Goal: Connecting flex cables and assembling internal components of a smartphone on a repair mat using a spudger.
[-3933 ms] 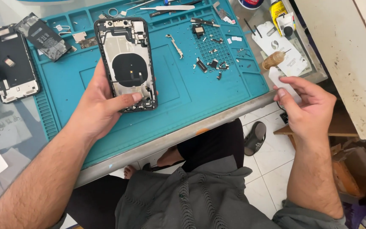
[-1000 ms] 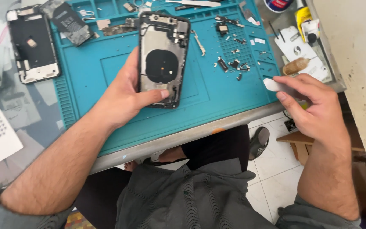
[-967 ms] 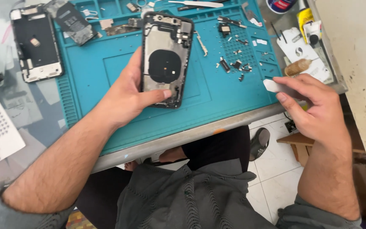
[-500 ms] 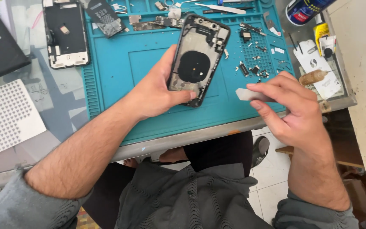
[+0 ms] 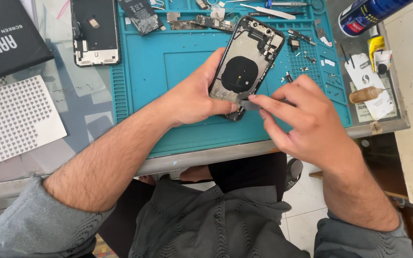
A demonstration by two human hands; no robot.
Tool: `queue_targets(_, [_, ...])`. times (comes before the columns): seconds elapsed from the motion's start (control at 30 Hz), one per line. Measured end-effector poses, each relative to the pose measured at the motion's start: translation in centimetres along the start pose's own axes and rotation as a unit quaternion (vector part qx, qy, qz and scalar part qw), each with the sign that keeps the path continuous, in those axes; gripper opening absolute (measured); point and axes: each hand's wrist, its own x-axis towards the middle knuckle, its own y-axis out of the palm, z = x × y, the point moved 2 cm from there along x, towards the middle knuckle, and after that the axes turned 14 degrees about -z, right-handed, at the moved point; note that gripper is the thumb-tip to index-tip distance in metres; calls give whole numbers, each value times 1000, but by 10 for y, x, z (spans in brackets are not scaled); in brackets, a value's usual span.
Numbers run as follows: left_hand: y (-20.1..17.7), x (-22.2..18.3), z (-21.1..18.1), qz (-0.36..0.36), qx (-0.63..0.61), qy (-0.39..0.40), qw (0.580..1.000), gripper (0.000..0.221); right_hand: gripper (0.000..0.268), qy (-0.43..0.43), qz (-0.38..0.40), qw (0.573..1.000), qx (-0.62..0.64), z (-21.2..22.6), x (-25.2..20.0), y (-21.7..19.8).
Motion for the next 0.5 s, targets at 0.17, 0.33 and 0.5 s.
queue_targets(0.17, [1,0,-3,1,-11,-21,1000,77,32,-15,25,999,-17,1,1,7])
queue_targets(0.33, [1,0,-3,-3,-1,-29,1000,78,11,-36,8,999,-38,0,5,9])
queue_targets(0.5, [1,1,-3,-10,-6,-39,999,80,9,-40,11,999,-32,1,7,11])
